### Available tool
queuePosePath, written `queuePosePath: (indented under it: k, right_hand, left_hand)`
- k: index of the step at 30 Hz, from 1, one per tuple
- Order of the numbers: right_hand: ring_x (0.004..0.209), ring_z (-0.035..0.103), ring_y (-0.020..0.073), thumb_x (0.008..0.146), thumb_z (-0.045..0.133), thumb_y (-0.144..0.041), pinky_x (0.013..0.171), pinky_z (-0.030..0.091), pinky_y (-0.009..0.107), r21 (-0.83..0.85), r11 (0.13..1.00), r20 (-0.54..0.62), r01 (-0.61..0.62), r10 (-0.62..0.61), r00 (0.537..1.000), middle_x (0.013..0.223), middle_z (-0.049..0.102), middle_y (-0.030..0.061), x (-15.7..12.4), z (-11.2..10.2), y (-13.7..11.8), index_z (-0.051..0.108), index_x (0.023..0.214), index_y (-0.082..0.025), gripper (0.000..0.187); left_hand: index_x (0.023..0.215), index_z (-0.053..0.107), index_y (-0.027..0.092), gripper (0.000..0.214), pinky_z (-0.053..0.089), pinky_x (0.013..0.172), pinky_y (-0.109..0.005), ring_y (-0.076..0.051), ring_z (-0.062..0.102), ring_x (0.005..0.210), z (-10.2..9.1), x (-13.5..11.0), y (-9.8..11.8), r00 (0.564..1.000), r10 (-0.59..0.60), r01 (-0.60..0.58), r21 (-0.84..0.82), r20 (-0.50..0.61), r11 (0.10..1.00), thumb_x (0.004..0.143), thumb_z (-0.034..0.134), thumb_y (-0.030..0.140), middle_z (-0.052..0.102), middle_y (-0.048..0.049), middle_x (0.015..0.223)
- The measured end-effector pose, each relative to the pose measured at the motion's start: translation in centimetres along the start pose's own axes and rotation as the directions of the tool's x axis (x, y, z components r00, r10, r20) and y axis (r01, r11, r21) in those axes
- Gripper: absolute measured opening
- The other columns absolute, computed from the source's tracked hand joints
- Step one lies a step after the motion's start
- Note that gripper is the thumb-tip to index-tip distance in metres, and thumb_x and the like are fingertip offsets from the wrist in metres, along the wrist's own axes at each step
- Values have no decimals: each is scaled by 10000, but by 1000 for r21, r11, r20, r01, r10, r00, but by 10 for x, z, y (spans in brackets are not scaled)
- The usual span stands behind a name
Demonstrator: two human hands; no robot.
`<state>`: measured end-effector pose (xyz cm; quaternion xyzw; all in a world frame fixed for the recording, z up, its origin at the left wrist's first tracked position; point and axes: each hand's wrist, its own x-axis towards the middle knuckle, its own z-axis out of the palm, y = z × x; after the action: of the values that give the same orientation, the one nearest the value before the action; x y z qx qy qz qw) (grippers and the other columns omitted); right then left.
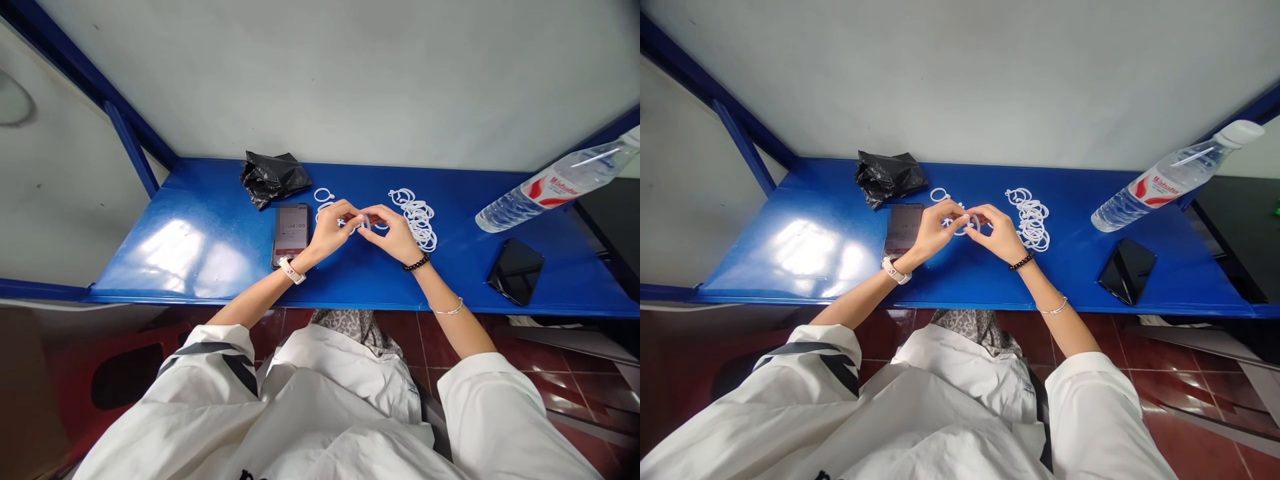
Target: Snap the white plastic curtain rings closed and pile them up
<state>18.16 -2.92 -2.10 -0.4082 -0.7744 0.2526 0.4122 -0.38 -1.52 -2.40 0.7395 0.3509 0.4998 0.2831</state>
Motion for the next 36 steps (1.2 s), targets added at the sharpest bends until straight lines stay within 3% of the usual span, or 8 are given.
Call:
queuePosePath:
  k: [7, 16, 20, 25, 30, 36]
  right_hand:
    - [1108, 667, 300, 902, 620, -272, 948, 555, 445, -318, 948, 39, -19, 33, 999, 1187, 690, 121, 0, -2, 7, 646, 1150, -211, 257]
    - [1134, 650, 370, 925, 574, -304, 899, 564, 512, -560, 789, -95, -255, 245, 965, 1245, 678, 176, -1, -12, 20, 620, 1239, -170, 345]
    - [1143, 641, 392, 917, 578, -287, 902, 560, 524, -615, 732, -46, -295, 340, 939, 1263, 668, 203, -2, -13, 21, 614, 1264, -133, 382]
    - [1133, 656, 386, 910, 626, -318, 954, 558, 558, -537, 793, 4, -288, 344, 939, 1249, 671, 197, -2, -11, 24, 604, 1285, -147, 413]
    - [1088, 685, 324, 869, 667, -288, 882, 633, 464, -328, 881, 16, -340, 365, 931, 1261, 644, 162, -2, -5, 28, 607, 1262, -172, 415]
    - [1173, 654, 306, 916, 573, -267, 987, 597, 487, -294, 933, 98, -208, 246, 964, 1306, 626, 152, -2, 2, 28, 582, 1291, -191, 383]
  left_hand:
    - [936, 738, 176, 131, 528, 657, -236, -135, 662, 746, -3, 2, -4, 996, -35, 18, 191, 82, 981, 943, 612, 210, 717, -45, 889]
    - [921, 712, 164, 167, 508, 666, -256, -149, 659, 778, -17, 11, -3, 996, -87, 80, 326, 5, 942, 938, 547, 143, 720, -56, 920]
    - [931, 714, 162, 161, 515, 696, -270, -172, 674, 847, -26, 16, -9, 987, -163, 157, 376, -18, 913, 902, 562, 118, 716, -67, 968]
    - [927, 723, 163, 176, 526, 744, -283, -177, 682, 842, -37, 22, -10, 976, -214, 211, 439, -44, 873, 890, 565, 95, 717, -65, 970]
    - [910, 725, 162, 171, 521, 739, -278, -176, 686, 838, -39, 23, -8, 976, -214, 209, 439, -38, 874, 881, 571, 93, 725, -61, 949]
    - [881, 725, 172, 159, 509, 691, -272, -176, 682, 810, -38, 21, -12, 981, -195, 187, 404, -21, 896, 857, 581, 109, 731, -63, 932]
